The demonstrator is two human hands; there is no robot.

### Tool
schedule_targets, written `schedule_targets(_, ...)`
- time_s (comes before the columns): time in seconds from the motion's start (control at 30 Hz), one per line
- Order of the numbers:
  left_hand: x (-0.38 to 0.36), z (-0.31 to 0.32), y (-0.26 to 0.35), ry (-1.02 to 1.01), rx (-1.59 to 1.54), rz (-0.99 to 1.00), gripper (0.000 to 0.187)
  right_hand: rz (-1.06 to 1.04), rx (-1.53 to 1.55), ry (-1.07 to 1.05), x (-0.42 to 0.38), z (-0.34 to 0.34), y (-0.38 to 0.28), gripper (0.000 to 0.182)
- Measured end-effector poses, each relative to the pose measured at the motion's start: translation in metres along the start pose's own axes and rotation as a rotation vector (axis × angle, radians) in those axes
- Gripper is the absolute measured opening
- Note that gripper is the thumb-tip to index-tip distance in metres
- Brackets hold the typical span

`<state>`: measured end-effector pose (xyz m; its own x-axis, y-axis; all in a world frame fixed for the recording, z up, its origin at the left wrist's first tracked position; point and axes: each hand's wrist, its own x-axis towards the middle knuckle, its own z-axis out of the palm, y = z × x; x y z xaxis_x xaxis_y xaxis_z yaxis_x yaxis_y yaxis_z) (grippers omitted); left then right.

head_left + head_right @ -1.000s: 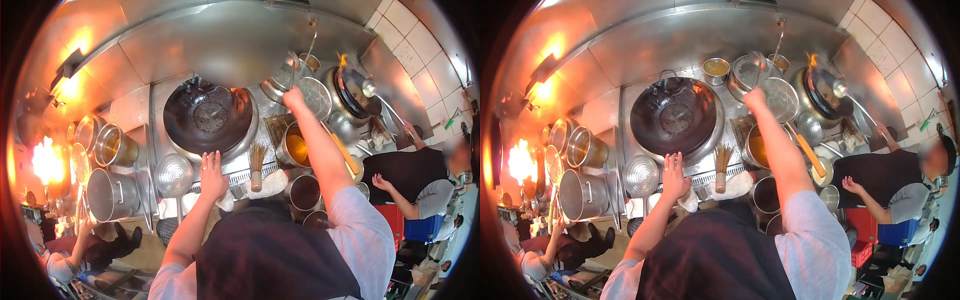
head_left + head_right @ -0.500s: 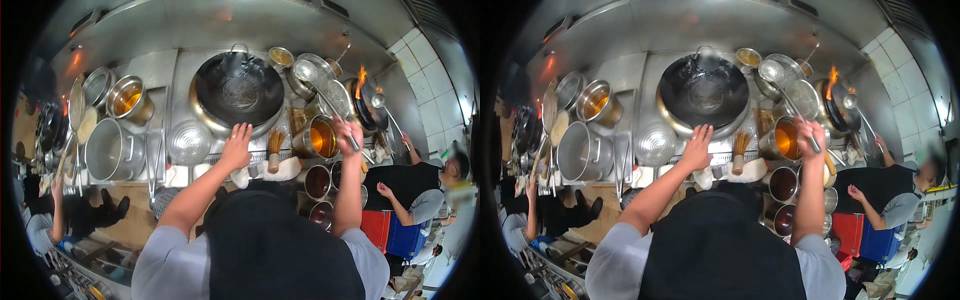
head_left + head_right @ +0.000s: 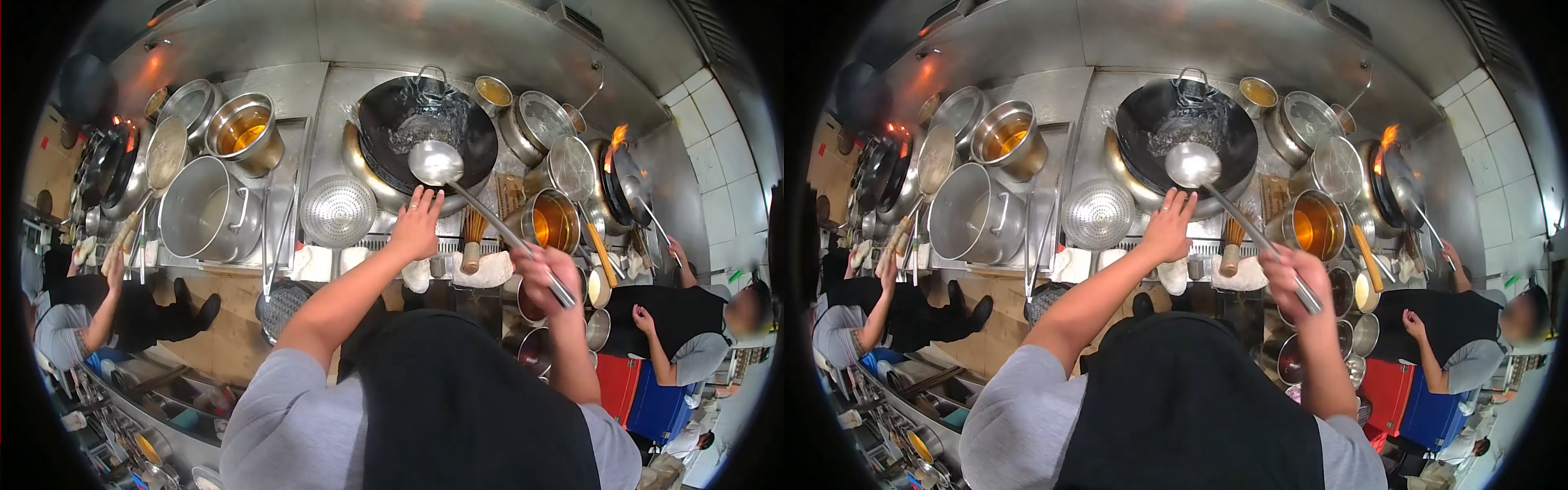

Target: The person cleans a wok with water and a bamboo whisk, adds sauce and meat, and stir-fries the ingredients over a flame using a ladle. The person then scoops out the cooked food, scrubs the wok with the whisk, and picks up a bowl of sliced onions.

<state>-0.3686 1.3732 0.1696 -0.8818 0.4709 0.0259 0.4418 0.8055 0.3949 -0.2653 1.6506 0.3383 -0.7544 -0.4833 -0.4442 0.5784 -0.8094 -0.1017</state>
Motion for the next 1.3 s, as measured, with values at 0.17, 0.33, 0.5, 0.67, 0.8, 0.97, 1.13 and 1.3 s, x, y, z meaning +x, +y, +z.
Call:
schedule_targets(0.17, -0.032, 0.013, 0.012, 0.084, -0.067, -0.130, 0.112, -0.665, -1.462, 0.339, 0.147, -0.125, 0.032, 0.077)
schedule_targets(0.33, -0.094, 0.075, -0.017, -0.131, -0.375, -0.639, 0.116, -1.056, -1.638, 0.525, 0.139, -0.168, 0.016, 0.086)
schedule_targets(0.5, -0.108, 0.088, -0.010, -0.207, -0.235, -0.576, 0.122, -0.840, -1.934, 0.875, 0.121, -0.225, -0.015, 0.087)
schedule_targets(0.67, -0.063, 0.093, 0.004, -0.262, -0.197, -0.605, 0.122, -0.549, -2.274, 1.135, 0.123, -0.273, -0.030, 0.081)
schedule_targets(0.8, -0.025, 0.105, -0.018, -0.392, -0.193, -0.521, 0.095, -0.584, -2.136, 0.798, 0.129, -0.236, -0.011, 0.078)
schedule_targets(0.97, -0.012, 0.067, -0.022, -0.187, -0.973, -0.571, 0.069, -0.251, -2.064, 0.758, 0.152, -0.236, 0.012, 0.093)
schedule_targets(1.13, -0.060, 0.045, -0.021, -0.079, -2.189, -0.688, 0.068, -0.472, -1.777, 0.694, 0.156, -0.261, -0.023, 0.087)
schedule_targets(1.3, -0.097, 0.053, -0.027, -0.046, -2.250, -0.773, 0.055, -0.313, -1.900, 0.623, 0.128, -0.275, -0.033, 0.062)
